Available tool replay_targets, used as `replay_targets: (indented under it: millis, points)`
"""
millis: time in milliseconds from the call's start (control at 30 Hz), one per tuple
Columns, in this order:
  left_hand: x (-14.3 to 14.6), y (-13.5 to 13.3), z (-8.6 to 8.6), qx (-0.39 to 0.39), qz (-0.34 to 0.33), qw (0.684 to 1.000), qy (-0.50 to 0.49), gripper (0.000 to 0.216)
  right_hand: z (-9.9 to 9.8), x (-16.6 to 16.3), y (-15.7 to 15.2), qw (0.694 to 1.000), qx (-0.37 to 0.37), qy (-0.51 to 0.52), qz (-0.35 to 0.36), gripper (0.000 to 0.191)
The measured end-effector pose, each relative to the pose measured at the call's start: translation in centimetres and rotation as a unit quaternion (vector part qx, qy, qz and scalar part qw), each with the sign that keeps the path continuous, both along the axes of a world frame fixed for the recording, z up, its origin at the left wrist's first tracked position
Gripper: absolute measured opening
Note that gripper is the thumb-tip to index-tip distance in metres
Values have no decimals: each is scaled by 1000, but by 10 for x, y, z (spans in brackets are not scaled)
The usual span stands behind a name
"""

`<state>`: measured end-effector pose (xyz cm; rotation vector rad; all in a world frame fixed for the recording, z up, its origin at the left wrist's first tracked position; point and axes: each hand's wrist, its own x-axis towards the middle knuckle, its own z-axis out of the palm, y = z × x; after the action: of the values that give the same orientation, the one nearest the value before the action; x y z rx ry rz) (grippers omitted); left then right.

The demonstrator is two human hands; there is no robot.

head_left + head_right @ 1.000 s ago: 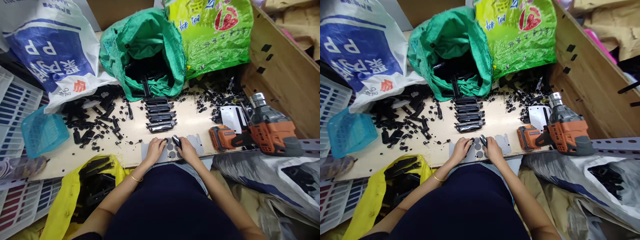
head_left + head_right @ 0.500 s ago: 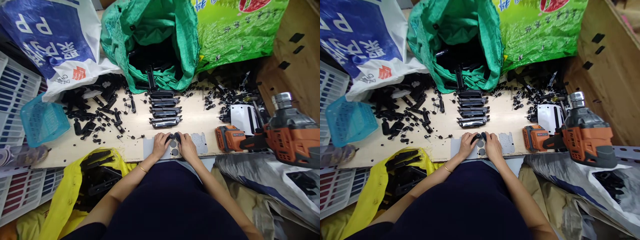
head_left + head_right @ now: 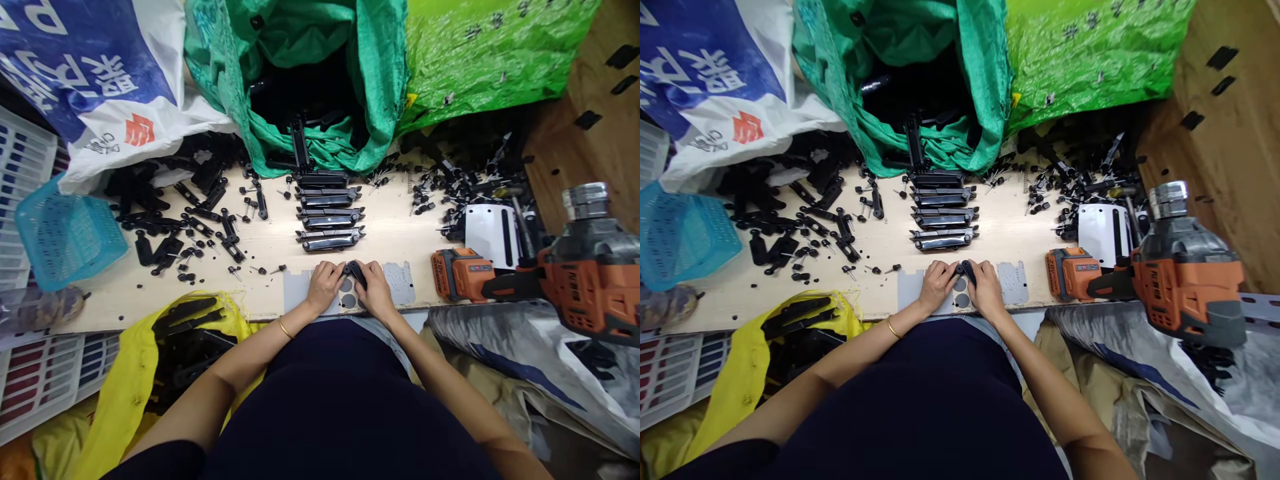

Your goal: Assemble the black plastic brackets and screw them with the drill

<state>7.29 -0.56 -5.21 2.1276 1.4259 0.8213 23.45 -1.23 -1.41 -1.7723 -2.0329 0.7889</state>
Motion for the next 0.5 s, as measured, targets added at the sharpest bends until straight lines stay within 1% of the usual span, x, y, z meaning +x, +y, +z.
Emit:
replay_targets:
  millis: [100,233,267,300,400,433,467,500]
  points:
    - [4,-2,1,-8,0,1000,-24,32,-2,0,0,1000,9,0,3,50]
    - [10,-6,1,-21,55,996,-60,32,-3,0,0,1000,15,7,8,52]
    - [10,-5,1,-24,56,996,-64,32,-3,0,0,1000,14,6,9,52]
    - [8,-3,1,-28,43,997,-65,32,-3,1,0,1000,14,5,10,52]
    - [4,4,3,-40,-31,996,-68,30,-1,0,0,1000,10,1,15,52]
    - [3,5,3,-40,-39,996,-70,29,-1,0,0,1000,9,0,16,51]
    - [3,5,3,-38,-26,996,-72,30,0,0,0,1000,8,0,16,51]
    - [4,4,3,-36,0,997,-74,31,0,0,0,1000,7,0,15,52]
